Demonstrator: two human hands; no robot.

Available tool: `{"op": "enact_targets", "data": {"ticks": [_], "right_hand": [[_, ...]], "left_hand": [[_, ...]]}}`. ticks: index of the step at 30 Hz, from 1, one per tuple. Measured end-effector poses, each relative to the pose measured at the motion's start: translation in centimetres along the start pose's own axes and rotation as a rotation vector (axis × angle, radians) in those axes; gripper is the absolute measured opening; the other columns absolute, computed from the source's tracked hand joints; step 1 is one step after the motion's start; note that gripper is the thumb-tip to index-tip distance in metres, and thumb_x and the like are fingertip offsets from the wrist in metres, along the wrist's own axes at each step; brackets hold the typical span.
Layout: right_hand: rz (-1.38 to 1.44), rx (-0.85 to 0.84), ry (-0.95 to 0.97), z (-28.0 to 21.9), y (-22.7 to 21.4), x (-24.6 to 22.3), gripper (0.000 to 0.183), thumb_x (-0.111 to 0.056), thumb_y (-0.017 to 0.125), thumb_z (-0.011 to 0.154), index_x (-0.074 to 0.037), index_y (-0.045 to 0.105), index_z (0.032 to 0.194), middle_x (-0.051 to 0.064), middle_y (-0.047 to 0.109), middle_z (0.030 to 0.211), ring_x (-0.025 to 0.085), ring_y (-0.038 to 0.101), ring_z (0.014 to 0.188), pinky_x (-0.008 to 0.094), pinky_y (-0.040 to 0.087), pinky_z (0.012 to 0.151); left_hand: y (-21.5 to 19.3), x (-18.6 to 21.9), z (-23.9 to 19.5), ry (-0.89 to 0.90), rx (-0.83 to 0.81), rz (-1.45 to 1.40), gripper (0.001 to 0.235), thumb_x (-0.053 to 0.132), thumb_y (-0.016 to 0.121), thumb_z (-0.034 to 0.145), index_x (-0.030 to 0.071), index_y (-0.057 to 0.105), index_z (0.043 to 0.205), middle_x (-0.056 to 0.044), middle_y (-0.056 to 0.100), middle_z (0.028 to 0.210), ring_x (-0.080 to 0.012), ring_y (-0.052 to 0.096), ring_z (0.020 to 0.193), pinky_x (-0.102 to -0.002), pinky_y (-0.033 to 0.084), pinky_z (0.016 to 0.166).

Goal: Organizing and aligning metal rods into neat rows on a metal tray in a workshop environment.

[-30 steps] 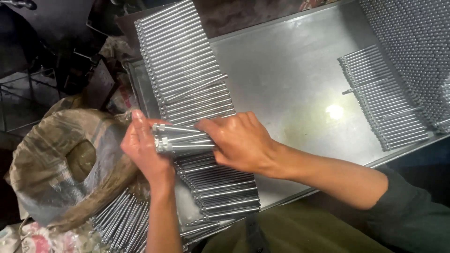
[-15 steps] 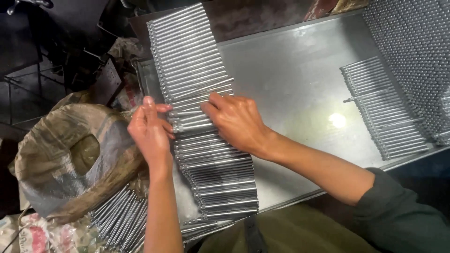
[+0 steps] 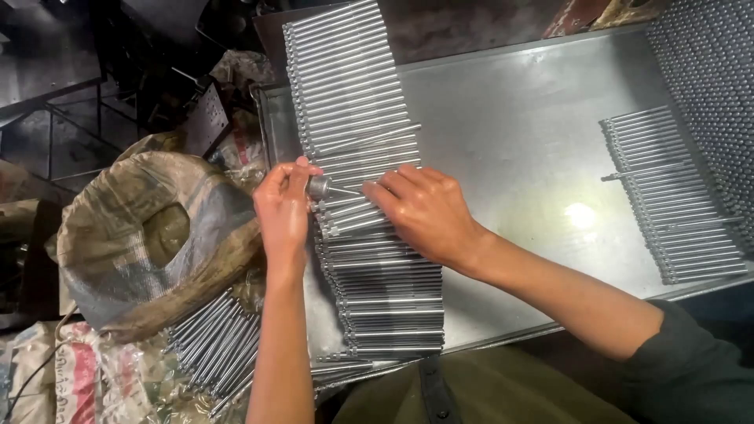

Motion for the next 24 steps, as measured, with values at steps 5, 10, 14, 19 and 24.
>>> {"op": "enact_targets", "data": {"ticks": [5,10,14,19,24], "right_hand": [[-0.028,-0.039,-0.021,0.0,1.0,-0.1,0.024,-0.005,0.077,0.085,-0.012,0.075,0.107,0.005,0.071,0.085,0.02,0.069,0.079,0.03,0.054,0.07],[0.003,-0.229,-0.003,2.0,-0.1,0.3,0.039,-0.01,0.083,0.066,-0.009,0.068,0.102,0.007,0.069,0.087,0.026,0.069,0.084,0.038,0.053,0.077],[0.485,-0.455,0.266,3.9,-3.0,0.9,0.042,0.001,0.064,0.074,-0.004,0.07,0.115,0.014,0.074,0.103,0.039,0.07,0.101,0.049,0.055,0.086],[0.828,-0.454,0.36,4.0,-4.3,-0.5,0.018,-0.004,0.063,0.082,-0.01,0.072,0.097,0.012,0.079,0.087,0.043,0.073,0.091,0.051,0.056,0.081],[0.506,-0.481,0.139,1.0,-5.6,-0.8,0.065,0.007,0.052,0.064,-0.012,0.063,0.126,0.005,0.076,0.103,0.03,0.07,0.092,0.045,0.053,0.066]], "left_hand": [[0.2,-0.6,0.2,-0.051,-0.008,-0.008,0.023,0.023,0.062,0.102,0.009,0.071,0.085,-0.006,0.073,0.085,-0.0064,0.044,0.055,-0.021,0.044,0.048],[-0.2,-1.5,1.5,-0.079,-0.017,-0.005,0.029,0.031,0.061,0.102,0.006,0.071,0.091,-0.01,0.067,0.075,-0.0116,0.047,0.057,-0.023,0.042,0.046],[-0.8,-0.9,0.8,0.051,0.008,-0.094,0.037,0.034,0.058,0.104,0.008,0.071,0.082,-0.001,0.049,0.068,-0.0108,0.043,0.064,-0.024,0.039,0.064],[-0.2,-1.0,-1.0,0.406,0.215,-0.241,0.052,0.028,0.041,0.112,0.01,0.066,0.071,-0.004,0.058,0.065,-0.0129,0.055,0.065,-0.026,0.048,0.076],[-4.2,0.6,-0.1,0.044,0.456,-0.582,0.049,0.037,0.05,0.105,0.01,0.049,0.064,-0.01,0.056,0.061,-0.0128,0.047,0.054,-0.023,0.022,0.044]]}}
Point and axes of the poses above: each hand's wrist, its own z-axis towards the middle knuckle, its own y-axis out of the palm, x = y × z, the point moved 4 cm from there along z, towards the middle knuckle
